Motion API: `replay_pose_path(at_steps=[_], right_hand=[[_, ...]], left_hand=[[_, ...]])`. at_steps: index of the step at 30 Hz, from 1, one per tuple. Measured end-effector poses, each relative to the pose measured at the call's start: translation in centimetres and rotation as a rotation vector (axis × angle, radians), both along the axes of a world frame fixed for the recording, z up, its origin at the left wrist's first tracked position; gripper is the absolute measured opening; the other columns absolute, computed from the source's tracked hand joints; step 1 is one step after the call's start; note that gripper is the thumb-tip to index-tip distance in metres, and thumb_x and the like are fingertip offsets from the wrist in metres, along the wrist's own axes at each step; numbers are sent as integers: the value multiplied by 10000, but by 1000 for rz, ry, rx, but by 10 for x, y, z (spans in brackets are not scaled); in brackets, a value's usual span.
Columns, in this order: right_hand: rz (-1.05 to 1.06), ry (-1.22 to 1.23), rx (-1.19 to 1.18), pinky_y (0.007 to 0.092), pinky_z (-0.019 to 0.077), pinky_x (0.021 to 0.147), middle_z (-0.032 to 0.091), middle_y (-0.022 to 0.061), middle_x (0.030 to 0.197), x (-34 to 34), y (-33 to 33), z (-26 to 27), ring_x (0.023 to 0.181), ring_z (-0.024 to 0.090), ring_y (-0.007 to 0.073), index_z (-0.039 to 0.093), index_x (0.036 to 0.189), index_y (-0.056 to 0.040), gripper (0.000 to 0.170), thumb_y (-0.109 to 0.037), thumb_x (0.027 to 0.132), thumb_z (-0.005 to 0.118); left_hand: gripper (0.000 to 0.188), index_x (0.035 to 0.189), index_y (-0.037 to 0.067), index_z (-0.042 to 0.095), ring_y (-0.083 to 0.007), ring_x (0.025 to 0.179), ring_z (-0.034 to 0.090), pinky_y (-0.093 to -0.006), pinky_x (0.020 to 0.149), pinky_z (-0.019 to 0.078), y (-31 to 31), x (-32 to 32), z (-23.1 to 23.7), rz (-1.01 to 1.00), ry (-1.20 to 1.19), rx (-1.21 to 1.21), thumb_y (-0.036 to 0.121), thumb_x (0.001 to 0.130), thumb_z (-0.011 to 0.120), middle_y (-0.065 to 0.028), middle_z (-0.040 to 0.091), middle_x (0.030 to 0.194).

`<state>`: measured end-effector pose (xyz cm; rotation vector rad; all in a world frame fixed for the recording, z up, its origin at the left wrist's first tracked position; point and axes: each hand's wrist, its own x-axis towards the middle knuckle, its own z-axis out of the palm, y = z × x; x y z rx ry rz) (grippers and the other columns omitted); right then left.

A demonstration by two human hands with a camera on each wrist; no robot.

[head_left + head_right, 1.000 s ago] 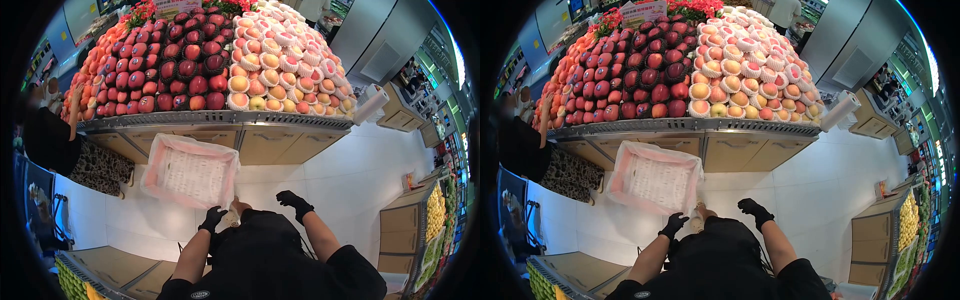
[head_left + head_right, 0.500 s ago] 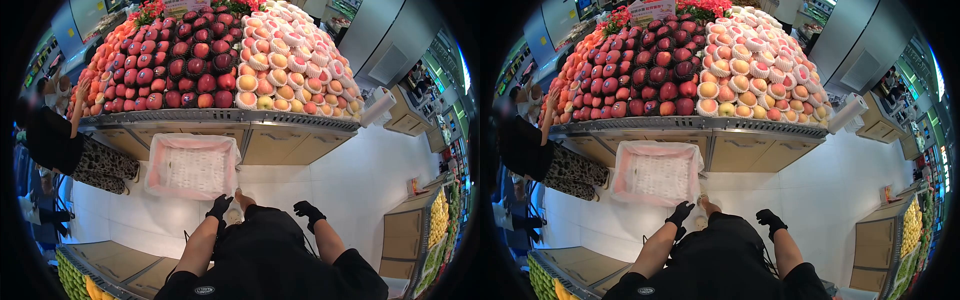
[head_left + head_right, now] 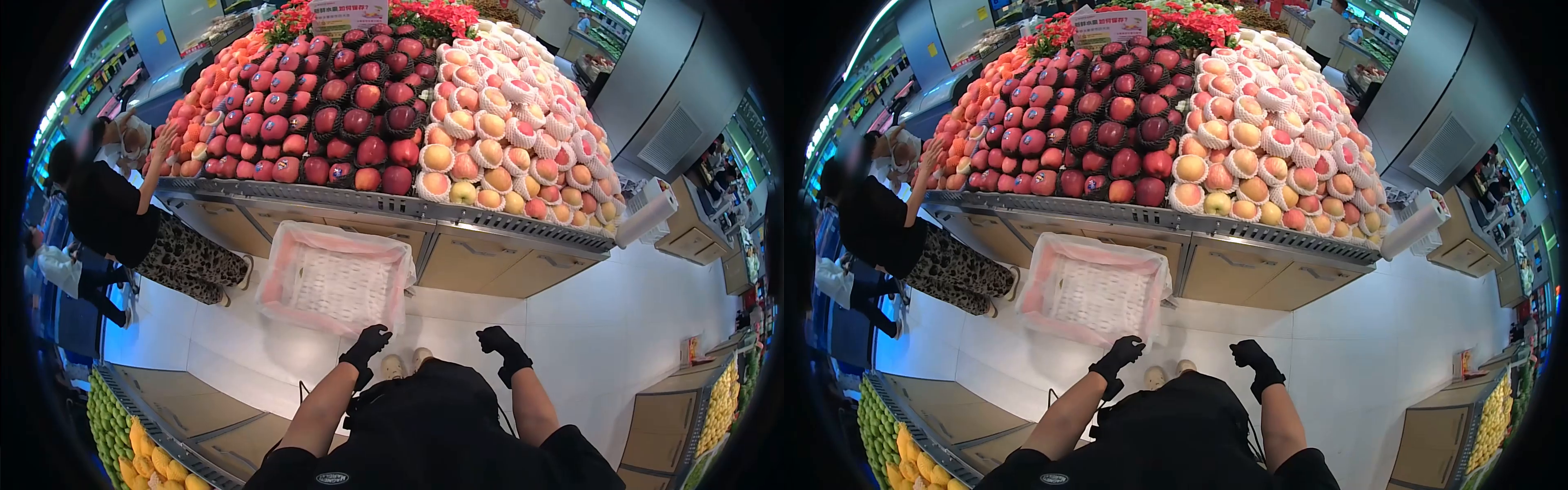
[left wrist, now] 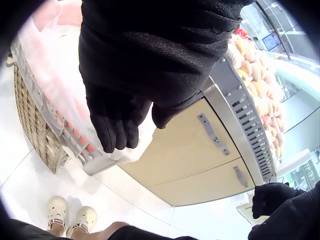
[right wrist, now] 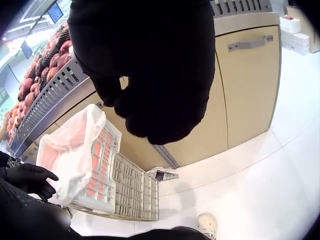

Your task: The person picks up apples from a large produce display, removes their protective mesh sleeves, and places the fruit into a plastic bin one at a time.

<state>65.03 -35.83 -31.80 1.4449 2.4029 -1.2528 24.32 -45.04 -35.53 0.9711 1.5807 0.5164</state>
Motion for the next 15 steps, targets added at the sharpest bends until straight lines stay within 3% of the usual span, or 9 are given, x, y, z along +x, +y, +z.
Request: replay_pose_path(at_steps=[1, 4, 5, 8, 11, 15], right_hand=[[367, -95, 329, 345, 450, 469, 546, 84, 586, -1, 9, 5, 481, 533, 207, 558, 672, -22, 321, -276, 857, 623], [-662, 110, -417, 352, 444, 479, 553, 96, 583, -29, 21, 56, 486, 532, 228, 539, 673, -21, 250, -208, 801, 647], [-599, 36, -392, 365, 459, 511, 585, 123, 627, -29, 30, 51, 546, 566, 263, 574, 734, -20, 118, -107, 734, 653], [-33, 16, 136, 391, 476, 563, 617, 160, 701, -15, 54, -2, 616, 592, 310, 614, 804, -25, 126, -47, 682, 642], [267, 72, 617, 416, 485, 597, 621, 172, 726, -34, 62, 25, 642, 602, 335, 645, 838, -35, 138, -38, 701, 630], [324, 131, 632, 441, 470, 597, 612, 173, 711, -67, 77, 34, 669, 599, 356, 634, 802, -46, 107, -49, 696, 623]], left_hand=[[357, 1103, 22, 607, -140, 602, 619, -281, 507, 497, 6, -1, 11, -1, 7, 22, 294, 875, 633, -108, 678, 781], [283, 906, 27, 651, -139, 602, 617, -282, 547, 494, 16, 8, 52, 88, 71, 142, 307, 885, 617, -75, 672, 712], [292, 884, 25, 649, -156, 627, 629, -291, 583, 499, 19, 9, 58, 116, 87, 192, 314, 887, 614, -81, 678, 717], [325, 792, 4, 613, -149, 614, 578, -304, 623, 467, 24, 16, 90, 254, 50, 337, 307, 907, 593, -76, 629, 668], [283, 746, -4, 569, -84, 592, 453, -279, 578, 418, 23, 18, 101, 441, -153, 477, 226, 910, 592, -8, 504, 610], [331, 623, 63, 460, -48, 532, 351, -257, 489, 321, 12, 4, 111, 561, -268, 578, 153, 929, 549, 48, 372, 553]])
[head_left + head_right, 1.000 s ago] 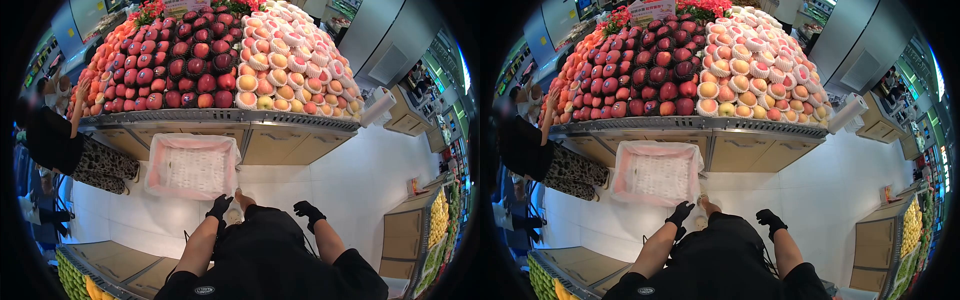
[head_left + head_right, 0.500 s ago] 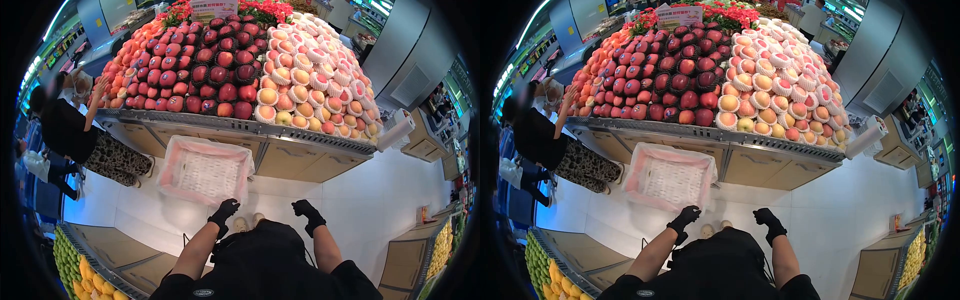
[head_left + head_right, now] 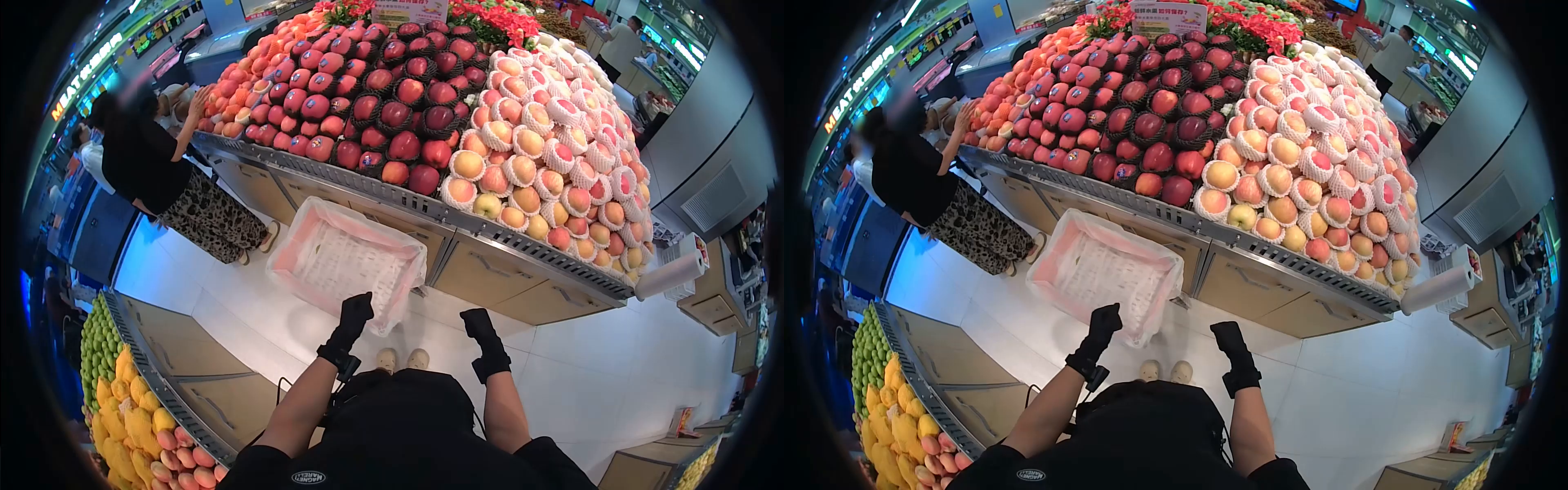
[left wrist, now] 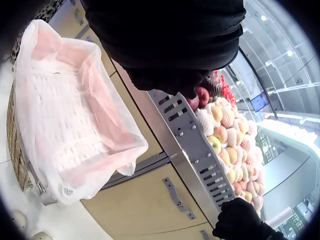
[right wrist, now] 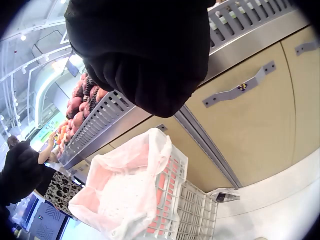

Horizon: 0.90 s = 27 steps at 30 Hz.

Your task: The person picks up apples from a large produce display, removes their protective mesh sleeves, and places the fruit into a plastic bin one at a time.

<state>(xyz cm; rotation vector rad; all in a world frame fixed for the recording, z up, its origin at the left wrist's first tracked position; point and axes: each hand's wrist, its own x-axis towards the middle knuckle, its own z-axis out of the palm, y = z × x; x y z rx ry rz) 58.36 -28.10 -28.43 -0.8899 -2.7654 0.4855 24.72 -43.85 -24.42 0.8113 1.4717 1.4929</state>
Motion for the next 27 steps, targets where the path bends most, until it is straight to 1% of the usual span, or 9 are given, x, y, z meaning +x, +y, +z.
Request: replay_pose_path(at_steps=[3, 6, 9, 12, 15, 18, 21, 23, 27], right_hand=[[37, -9, -108, 426, 468, 601, 609, 164, 683, -25, 6, 18, 659, 601, 330, 626, 748, -35, 76, -102, 769, 599], [-210, 22, -556, 386, 456, 583, 594, 140, 636, -44, 1, 26, 613, 579, 267, 630, 715, -20, 229, -189, 852, 555], [-112, 397, -515, 362, 370, 449, 523, 119, 579, -57, -14, 27, 466, 485, 233, 593, 745, -42, 131, -131, 827, 543], [-240, 444, -629, 332, 445, 613, 619, 117, 720, -70, -28, 45, 598, 549, 196, 646, 769, -6, 275, -232, 872, 526], [-493, 404, -783, 287, 401, 474, 600, 77, 690, -87, -39, 56, 487, 504, 157, 634, 921, -36, 165, -66, 842, 493], [-454, 635, -780, 264, 399, 447, 618, 64, 754, -108, -35, 33, 494, 511, 121, 629, 909, -28, 177, -8, 792, 498], [-682, 587, -920, 277, 453, 488, 626, 80, 768, -142, -50, 74, 570, 581, 127, 630, 910, -25, 216, 24, 738, 510], [-770, 742, -919, 267, 419, 395, 615, 69, 748, -172, -72, 90, 526, 568, 112, 617, 876, -15, 116, -34, 762, 617], [-923, 621, -856, 271, 354, 362, 503, 14, 554, -223, -90, 114, 442, 489, 96, 611, 785, -34, 251, -268, 815, 694]], left_hand=[[460, 558, 137, 369, -37, 469, 285, -251, 436, 255, -13, -5, 33, 8, -125, 58, 257, 959, 558, 66, 324, 514], [475, 555, 142, 367, -47, 445, 286, -252, 426, 251, -25, -10, 51, -15, -104, -35, 306, 964, 545, 61, 325, 505], [474, 565, 113, 444, -59, 442, 340, -240, 432, 281, -33, -15, 57, 13, -121, -127, 353, 964, 531, 45, 378, 507], [464, 597, 85, 509, -65, 450, 387, -233, 441, 308, -40, -22, 58, 71, -117, -137, 370, 964, 522, 24, 456, 526], [426, 657, 67, 551, -69, 459, 416, -232, 444, 323, -43, -39, 60, 78, -43, -90, 356, 967, 511, -5, 527, 568], [360, 700, 66, 553, -65, 462, 414, -231, 429, 314, -39, -73, 65, 68, -70, -55, 299, 970, 504, -20, 549, 596], [316, 696, 77, 519, -59, 453, 400, -225, 407, 294, -42, -116, 65, -1, -172, 31, 233, 970, 502, -10, 521, 591], [315, 674, 90, 484, -53, 448, 397, -221, 393, 282, -43, -158, 43, -93, -312, 211, 201, 969, 501, 1, 495, 577], [422, 572, 111, 424, -60, 348, 344, -241, 322, 239, -53, -212, 69, -1, -18, -101, 224, 974, 491, 33, 374, 440]])
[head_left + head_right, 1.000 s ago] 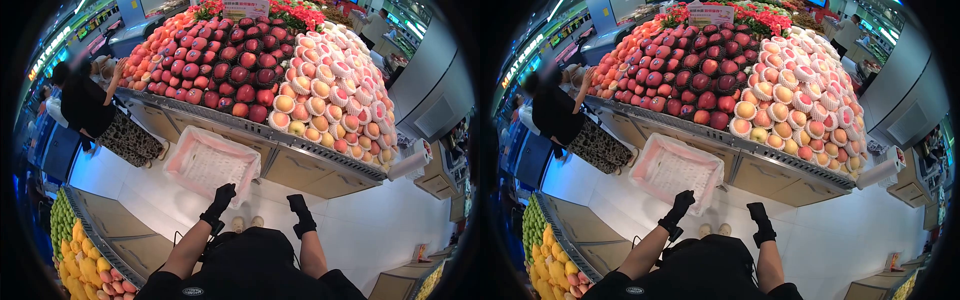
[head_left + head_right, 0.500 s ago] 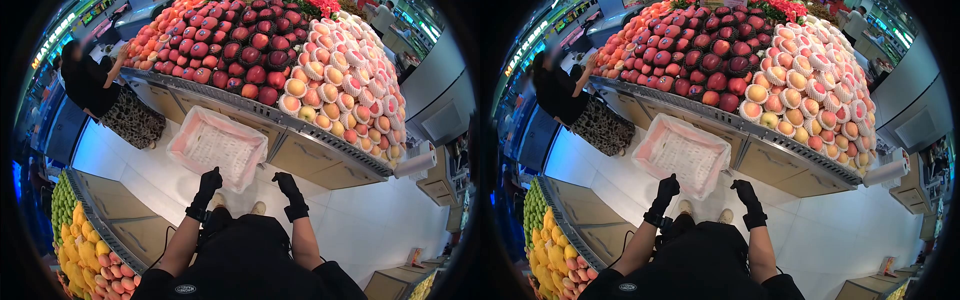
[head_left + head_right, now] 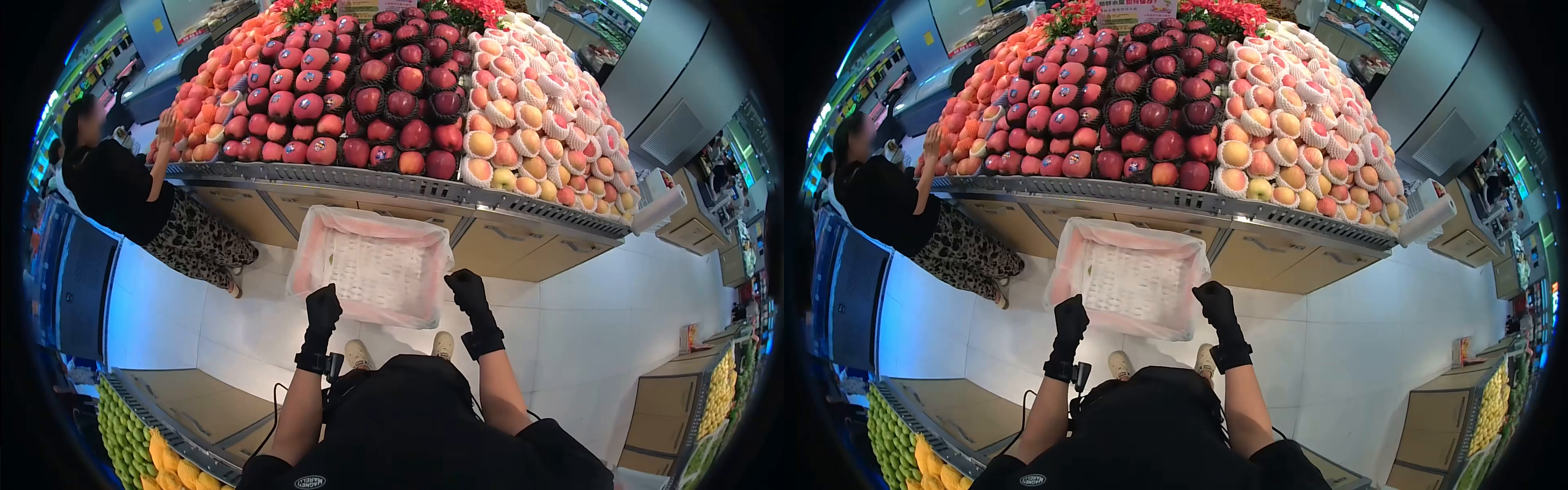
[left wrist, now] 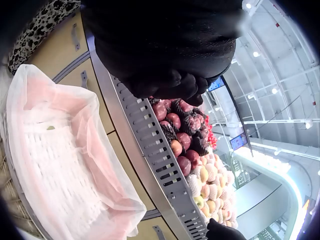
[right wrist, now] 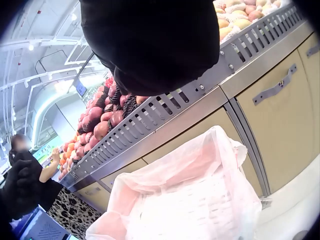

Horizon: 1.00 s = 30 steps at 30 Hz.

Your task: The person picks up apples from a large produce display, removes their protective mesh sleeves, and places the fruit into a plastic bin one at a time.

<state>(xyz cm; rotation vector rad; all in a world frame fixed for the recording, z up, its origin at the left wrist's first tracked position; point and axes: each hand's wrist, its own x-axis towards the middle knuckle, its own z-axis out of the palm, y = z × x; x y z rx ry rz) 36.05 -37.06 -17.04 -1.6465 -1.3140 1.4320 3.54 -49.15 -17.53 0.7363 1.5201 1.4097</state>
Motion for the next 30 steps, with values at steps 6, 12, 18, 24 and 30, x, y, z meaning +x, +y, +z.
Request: replay_pose_path(at_steps=[6, 12, 18, 24, 30], right_hand=[[-80, 7, 86, 305, 277, 433, 352, -14, 476, -49, -37, -14, 445, 329, 86, 488, 572, -59, 368, -272, 835, 634], [-30, -66, 254, 328, 296, 485, 313, -21, 494, -67, -65, 5, 497, 314, 95, 383, 521, -50, 374, -178, 789, 611], [-174, -21, 168, 327, 288, 479, 330, -30, 498, -72, -72, 26, 499, 318, 86, 397, 542, -61, 468, -316, 878, 599], [-129, 69, 118, 317, 282, 452, 353, -36, 486, -86, -58, 21, 455, 322, 88, 448, 546, -70, 475, -360, 898, 582], [6, -13, 295, 350, 350, 501, 415, 20, 505, -96, -16, 18, 489, 379, 140, 474, 595, -20, 463, -313, 951, 510]], left_hand=[[406, 587, 93, 475, -88, 341, 377, -255, 319, 298, -22, -67, -14, -106, -95, 137, 234, 966, 500, -1, 425, 442], [427, 627, 36, 496, -127, 465, 480, -281, 476, 452, -25, -92, -15, -82, -52, 373, 267, 982, 447, -34, 475, 511], [435, 619, 41, 450, -115, 490, 448, -288, 472, 405, -24, -101, -21, -91, -85, 384, 289, 975, 433, -23, 454, 540], [389, 622, 80, 371, -63, 493, 332, -221, 450, 250, -3, -123, -36, 56, 530, 389, 233, 977, 415, 26, 331, 559], [352, 618, 120, 385, -57, 490, 340, -239, 425, 261, 5, -132, 7, -19, -4, 212, 109, 966, 435, 30, 357, 561]])
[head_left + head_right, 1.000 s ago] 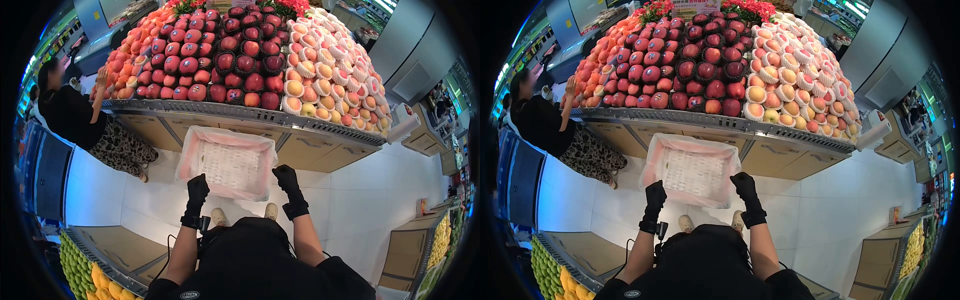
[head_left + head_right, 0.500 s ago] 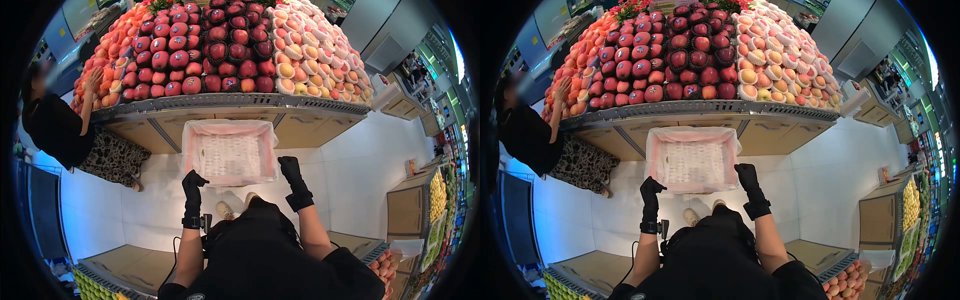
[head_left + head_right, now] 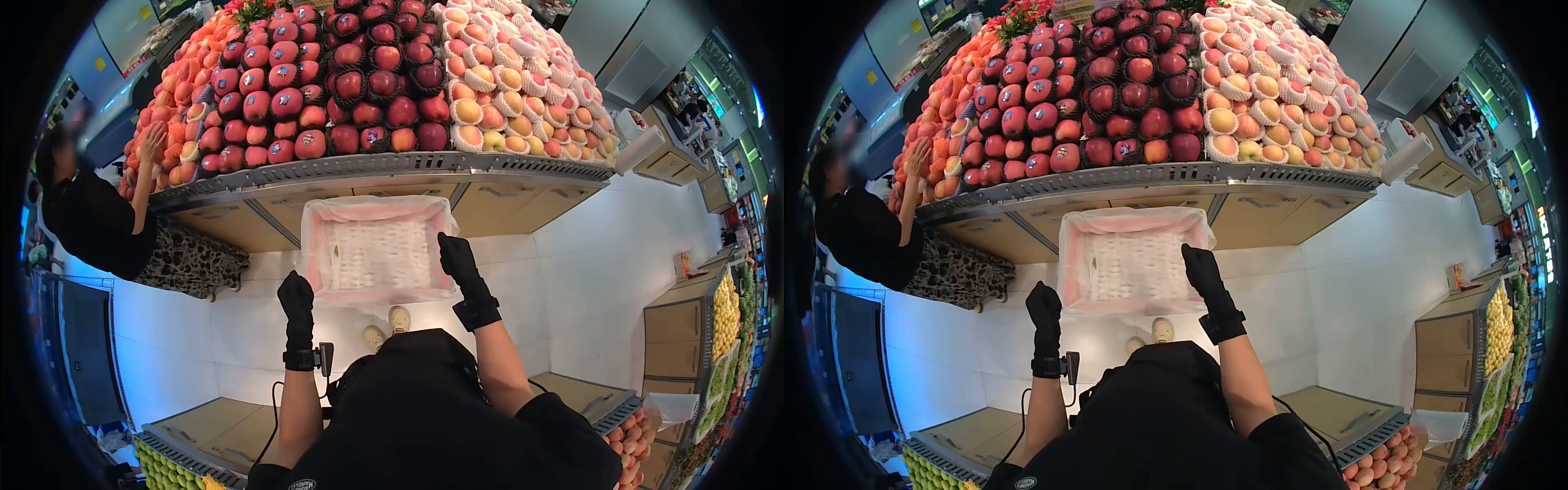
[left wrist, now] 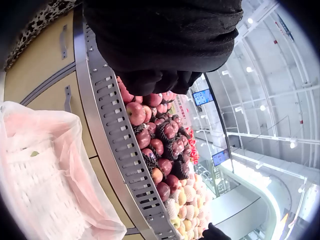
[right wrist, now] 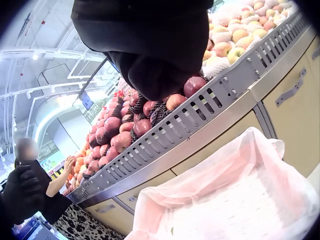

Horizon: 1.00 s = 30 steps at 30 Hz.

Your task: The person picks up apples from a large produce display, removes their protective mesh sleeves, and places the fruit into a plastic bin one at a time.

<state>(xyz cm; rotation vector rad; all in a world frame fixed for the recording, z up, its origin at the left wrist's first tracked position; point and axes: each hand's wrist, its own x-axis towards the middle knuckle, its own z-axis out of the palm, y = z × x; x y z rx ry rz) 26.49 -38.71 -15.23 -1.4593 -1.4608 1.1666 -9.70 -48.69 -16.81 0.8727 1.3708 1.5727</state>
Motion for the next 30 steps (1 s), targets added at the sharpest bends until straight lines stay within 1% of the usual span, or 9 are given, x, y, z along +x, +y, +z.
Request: replay_pose_path(at_steps=[4, 6, 9, 11, 14, 20, 23, 28, 30], right_hand=[[8, -20, 163, 350, 388, 562, 481, 50, 576, -8, 14, -6, 548, 421, 161, 505, 648, -1, 423, -268, 974, 471], [39, -49, 368, 339, 395, 576, 502, 50, 604, -8, 21, -19, 562, 435, 160, 531, 674, -2, 400, -260, 974, 471], [-5, 185, -37, 306, 391, 556, 514, 36, 610, -4, 27, -23, 554, 453, 130, 575, 728, -8, 336, -228, 962, 478], [-33, 231, -72, 272, 342, 452, 474, 16, 545, -8, 32, -37, 442, 414, 96, 594, 757, -22, 304, -219, 957, 479], [-6, 359, -151, 254, 351, 413, 477, 20, 524, -17, 34, -38, 403, 434, 91, 611, 825, -11, 235, -165, 935, 471], [28, 516, -117, 235, 405, 481, 539, 34, 599, -45, 49, -37, 499, 490, 92, 608, 898, 18, 160, -5, 824, 468], [-25, 500, -104, 230, 441, 528, 600, 39, 752, -61, 56, -53, 586, 518, 88, 607, 835, -4, 113, -10, 785, 506], [-90, 352, -24, 232, 340, 444, 492, -1, 574, -115, 51, -44, 474, 437, 73, 585, 733, -19, 128, -4, 795, 474], [-122, 115, 300, 231, 314, 435, 484, -14, 573, -146, 46, -53, 465, 405, 61, 565, 704, -36, 140, 9, 798, 472]], left_hand=[[371, 652, 112, 394, -39, 476, 294, -226, 427, 235, 7, -1, 1, 71, 336, 139, 239, 993, 469, 55, 310, 563], [387, 626, 114, 387, -51, 463, 292, -228, 422, 242, 1, 1, 7, 117, 157, 47, 212, 988, 482, 46, 300, 544], [401, 611, 108, 391, -65, 454, 313, -229, 415, 257, -4, -10, -12, 104, -170, 37, 207, 992, 468, 30, 333, 538], [420, 601, 98, 403, -80, 432, 340, -235, 398, 270, -4, -14, -11, 113, -217, 39, 222, 1000, 442, 10, 365, 520], [466, 586, 87, 417, -122, 400, 389, -262, 364, 303, -5, -11, 24, 128, 165, -101, 266, 1015, 379, -32, 419, 504], [478, 586, 98, 391, -142, 386, 347, -282, 365, 337, 13, -53, 28, 136, -140, 17, 287, 1020, 327, -24, 369, 498], [463, 586, 115, 352, -131, 414, 315, -295, 400, 375, 27, -74, 35, 229, -229, 28, 284, 1017, 336, -6, 311, 506], [409, 620, 112, 355, -124, 434, 313, -290, 409, 392, 48, -152, 25, 89, -108, 162, 264, 1000, 350, -7, 308, 520], [390, 624, 109, 356, -123, 435, 321, -279, 395, 382, 58, -198, 18, 1, -87, 207, 249, 989, 355, -11, 318, 518]])
